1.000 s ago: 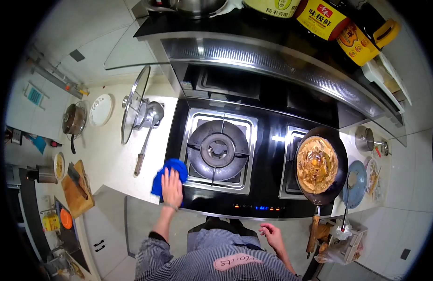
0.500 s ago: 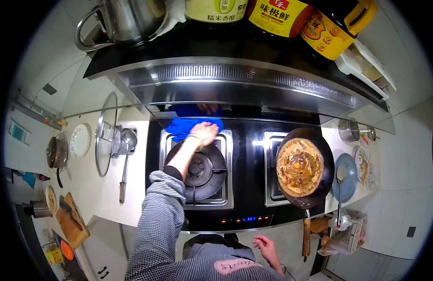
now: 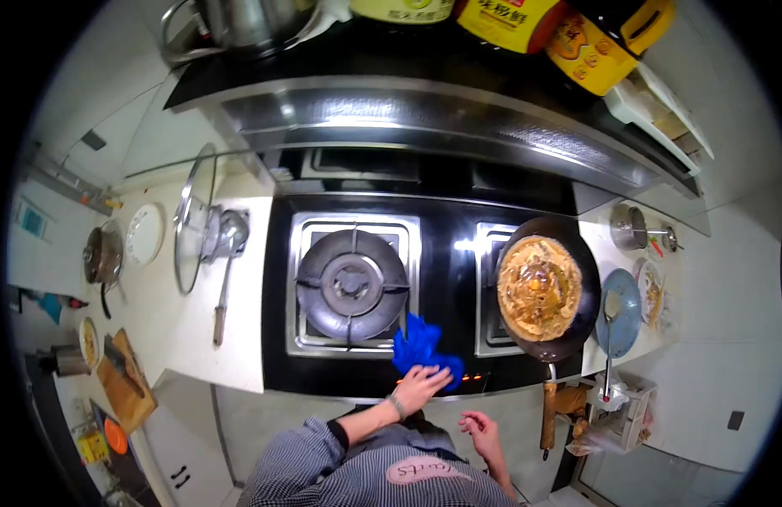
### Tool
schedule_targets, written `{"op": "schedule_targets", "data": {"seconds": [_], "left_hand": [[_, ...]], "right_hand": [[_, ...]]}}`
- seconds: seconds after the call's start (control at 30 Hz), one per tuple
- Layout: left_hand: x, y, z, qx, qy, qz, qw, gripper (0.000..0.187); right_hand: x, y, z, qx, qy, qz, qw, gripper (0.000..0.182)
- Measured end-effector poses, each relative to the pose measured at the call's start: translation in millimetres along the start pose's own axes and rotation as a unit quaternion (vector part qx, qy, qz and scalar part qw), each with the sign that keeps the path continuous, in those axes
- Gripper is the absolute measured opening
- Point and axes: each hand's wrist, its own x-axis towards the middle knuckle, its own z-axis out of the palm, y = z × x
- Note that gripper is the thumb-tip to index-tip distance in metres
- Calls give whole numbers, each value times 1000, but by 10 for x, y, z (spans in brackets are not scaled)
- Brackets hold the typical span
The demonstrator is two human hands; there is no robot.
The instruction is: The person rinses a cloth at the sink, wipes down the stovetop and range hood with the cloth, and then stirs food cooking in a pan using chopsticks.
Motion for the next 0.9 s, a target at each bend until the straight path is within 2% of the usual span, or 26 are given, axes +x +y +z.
{"op": "schedule_targets", "data": {"seconds": [0.07,0.13,0.2,0.27,0.5,0.63,0.7,0.73,0.77,0.8,0.87,0.9], "left_hand": [[-596,128,-73,-65,-62,-50,995,47],[-1074,-24,-148,-98,4,-113,989,40],[-1390,-264,-342,-16,120,-271,955,34],[-1526,-608,-791,105,120,-351,923,38],[-1102,-1637,-1465,174,81,-302,934,35],[-1368,-1300,-1155,145,149,-323,923,27],[-1558,-1053,-1058,37,194,-312,929,28],[-1680,-1011,-979,32,160,-255,953,27],[-1720,-900,-979,-22,128,-243,961,24],[-1681,-854,-1040,-83,137,-234,959,23],[-1530,-937,-1276,-91,193,-249,945,21],[-1351,-999,-1479,-81,255,-283,921,19]], "right_hand": [[23,-32,5,-2,-16,-19,1000,25],[74,-134,42,0,-29,-34,999,24],[89,-260,76,-35,-43,-33,998,24],[133,-238,93,-24,-61,-53,996,24],[148,-339,204,-78,-101,-64,990,22],[131,-388,168,-75,-94,-59,991,22],[138,-333,160,-61,-95,-74,991,22],[119,-317,174,-57,-96,-78,991,22],[119,-318,181,-54,-99,-73,991,22],[154,-368,212,-48,-100,-72,991,22],[138,-449,264,-42,-98,-72,992,22],[145,-499,299,-46,-99,-77,991,22]]}}
